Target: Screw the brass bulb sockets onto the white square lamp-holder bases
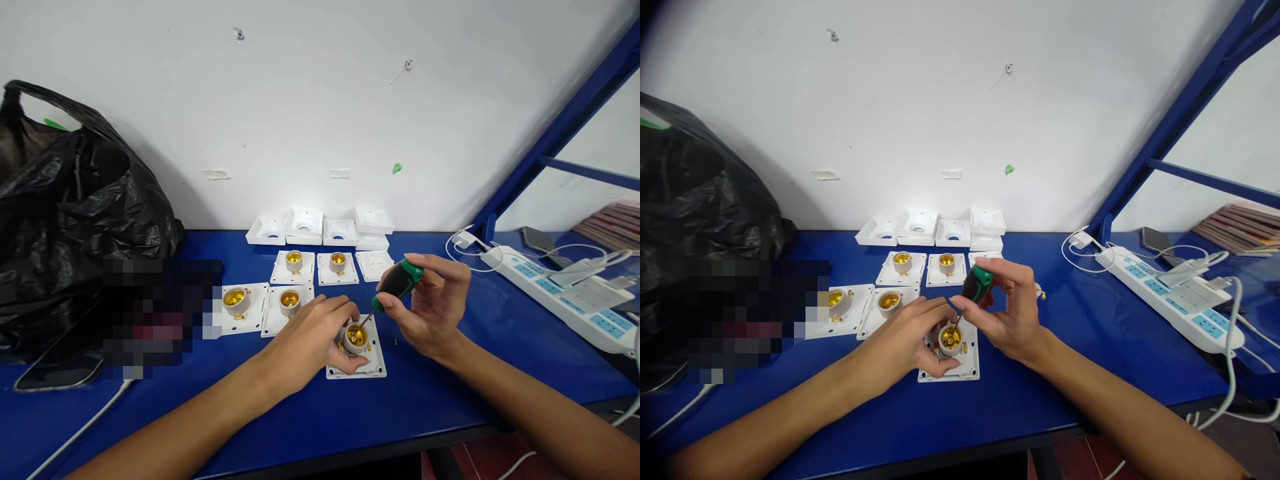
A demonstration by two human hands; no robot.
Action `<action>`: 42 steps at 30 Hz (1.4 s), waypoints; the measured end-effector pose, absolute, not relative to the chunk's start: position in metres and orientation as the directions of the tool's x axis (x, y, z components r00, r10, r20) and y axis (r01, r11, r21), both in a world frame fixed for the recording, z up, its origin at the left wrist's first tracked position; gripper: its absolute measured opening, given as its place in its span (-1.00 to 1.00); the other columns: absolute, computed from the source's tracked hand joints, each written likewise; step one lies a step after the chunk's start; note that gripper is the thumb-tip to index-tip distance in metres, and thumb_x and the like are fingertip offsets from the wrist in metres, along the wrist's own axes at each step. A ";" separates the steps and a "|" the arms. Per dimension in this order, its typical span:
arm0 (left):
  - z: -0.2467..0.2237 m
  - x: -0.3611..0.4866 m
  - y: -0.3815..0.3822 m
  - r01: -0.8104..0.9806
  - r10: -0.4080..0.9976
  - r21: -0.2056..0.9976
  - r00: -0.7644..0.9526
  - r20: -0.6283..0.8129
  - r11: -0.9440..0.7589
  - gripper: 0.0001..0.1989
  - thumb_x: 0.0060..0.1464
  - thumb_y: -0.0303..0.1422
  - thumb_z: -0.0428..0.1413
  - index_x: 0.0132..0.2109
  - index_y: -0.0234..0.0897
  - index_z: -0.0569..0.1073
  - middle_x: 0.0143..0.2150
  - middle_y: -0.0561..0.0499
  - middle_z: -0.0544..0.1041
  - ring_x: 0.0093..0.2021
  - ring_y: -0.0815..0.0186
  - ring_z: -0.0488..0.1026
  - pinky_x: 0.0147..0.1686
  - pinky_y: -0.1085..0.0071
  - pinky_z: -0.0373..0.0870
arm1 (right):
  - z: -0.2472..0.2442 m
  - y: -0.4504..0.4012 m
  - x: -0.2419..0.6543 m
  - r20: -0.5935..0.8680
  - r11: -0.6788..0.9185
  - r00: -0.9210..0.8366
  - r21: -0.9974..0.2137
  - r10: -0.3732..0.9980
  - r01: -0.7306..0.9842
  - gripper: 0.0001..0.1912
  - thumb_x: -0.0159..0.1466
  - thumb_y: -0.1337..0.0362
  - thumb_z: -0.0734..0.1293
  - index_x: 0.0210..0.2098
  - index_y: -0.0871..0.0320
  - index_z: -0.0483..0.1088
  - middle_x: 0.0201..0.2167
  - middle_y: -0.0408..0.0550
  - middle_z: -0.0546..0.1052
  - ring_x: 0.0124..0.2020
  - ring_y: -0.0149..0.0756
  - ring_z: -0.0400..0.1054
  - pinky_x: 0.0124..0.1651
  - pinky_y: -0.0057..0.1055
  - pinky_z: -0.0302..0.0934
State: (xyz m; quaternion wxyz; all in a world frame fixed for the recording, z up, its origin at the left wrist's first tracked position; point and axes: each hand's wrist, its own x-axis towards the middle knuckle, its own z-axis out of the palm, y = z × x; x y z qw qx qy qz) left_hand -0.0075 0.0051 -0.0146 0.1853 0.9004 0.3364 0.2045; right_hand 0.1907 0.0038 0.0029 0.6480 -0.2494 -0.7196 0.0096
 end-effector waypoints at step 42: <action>-0.019 -0.004 0.005 0.506 0.643 0.425 0.709 0.290 -0.751 -0.72 0.08 -0.23 0.35 -0.15 -0.26 0.50 -0.31 0.06 0.51 -0.38 0.27 0.43 -0.23 0.30 0.31 | -0.004 0.007 0.199 0.925 0.902 -0.168 -0.271 0.341 0.337 -0.16 0.18 0.36 0.57 0.34 -0.16 0.22 -0.13 -0.12 0.50 -0.46 -0.34 0.44 -0.52 -0.34 0.47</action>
